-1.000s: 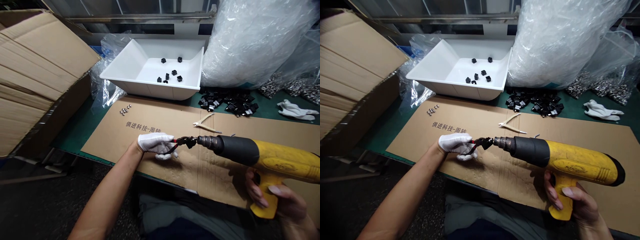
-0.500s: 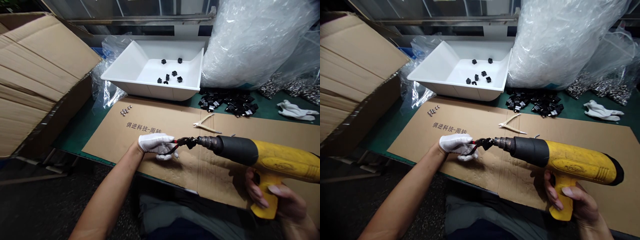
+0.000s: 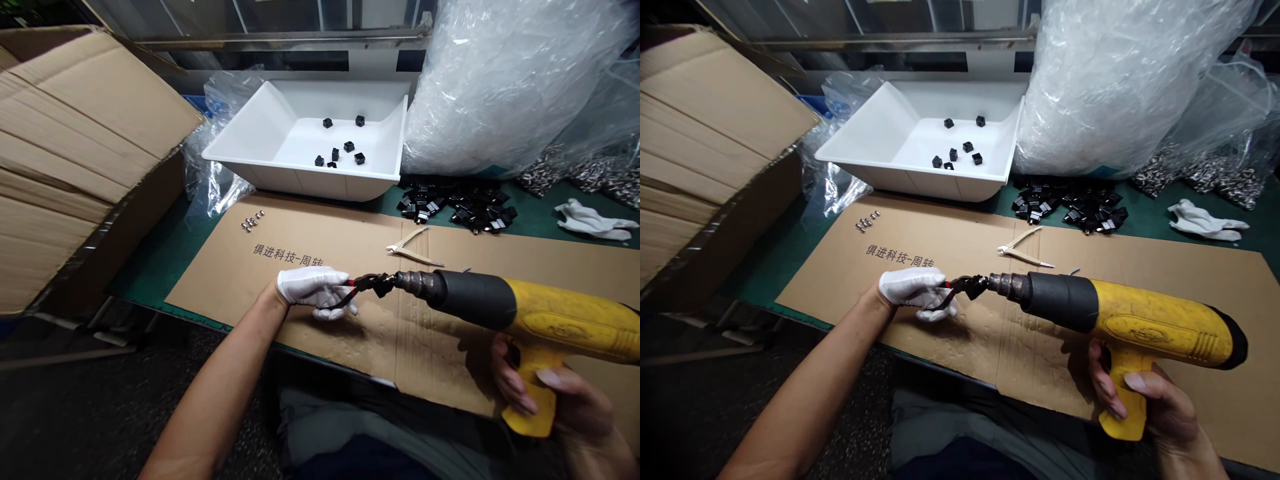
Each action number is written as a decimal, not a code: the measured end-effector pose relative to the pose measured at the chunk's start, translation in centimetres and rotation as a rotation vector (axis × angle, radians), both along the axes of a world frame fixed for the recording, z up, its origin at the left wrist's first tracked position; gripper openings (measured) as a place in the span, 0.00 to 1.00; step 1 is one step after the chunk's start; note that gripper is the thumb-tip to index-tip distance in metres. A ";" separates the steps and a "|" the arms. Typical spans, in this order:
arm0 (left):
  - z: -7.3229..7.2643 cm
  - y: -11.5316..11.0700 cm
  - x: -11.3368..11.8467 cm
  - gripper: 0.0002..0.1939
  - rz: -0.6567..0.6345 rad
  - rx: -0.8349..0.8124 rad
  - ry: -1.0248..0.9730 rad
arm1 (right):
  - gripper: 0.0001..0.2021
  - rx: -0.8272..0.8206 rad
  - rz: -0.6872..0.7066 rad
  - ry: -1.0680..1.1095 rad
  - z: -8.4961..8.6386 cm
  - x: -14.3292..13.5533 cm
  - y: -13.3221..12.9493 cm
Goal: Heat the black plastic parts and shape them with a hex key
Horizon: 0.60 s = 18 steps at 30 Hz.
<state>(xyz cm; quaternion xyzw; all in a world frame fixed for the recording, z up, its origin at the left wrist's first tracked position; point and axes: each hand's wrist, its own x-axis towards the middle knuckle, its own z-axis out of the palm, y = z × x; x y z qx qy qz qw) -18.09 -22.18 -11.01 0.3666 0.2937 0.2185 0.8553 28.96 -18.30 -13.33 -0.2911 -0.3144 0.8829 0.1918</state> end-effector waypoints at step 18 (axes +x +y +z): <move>0.6 0.0 -0.4 0.31 0.026 0.003 0.051 | 0.19 -0.041 -0.059 0.012 0.8 -1.2 -0.3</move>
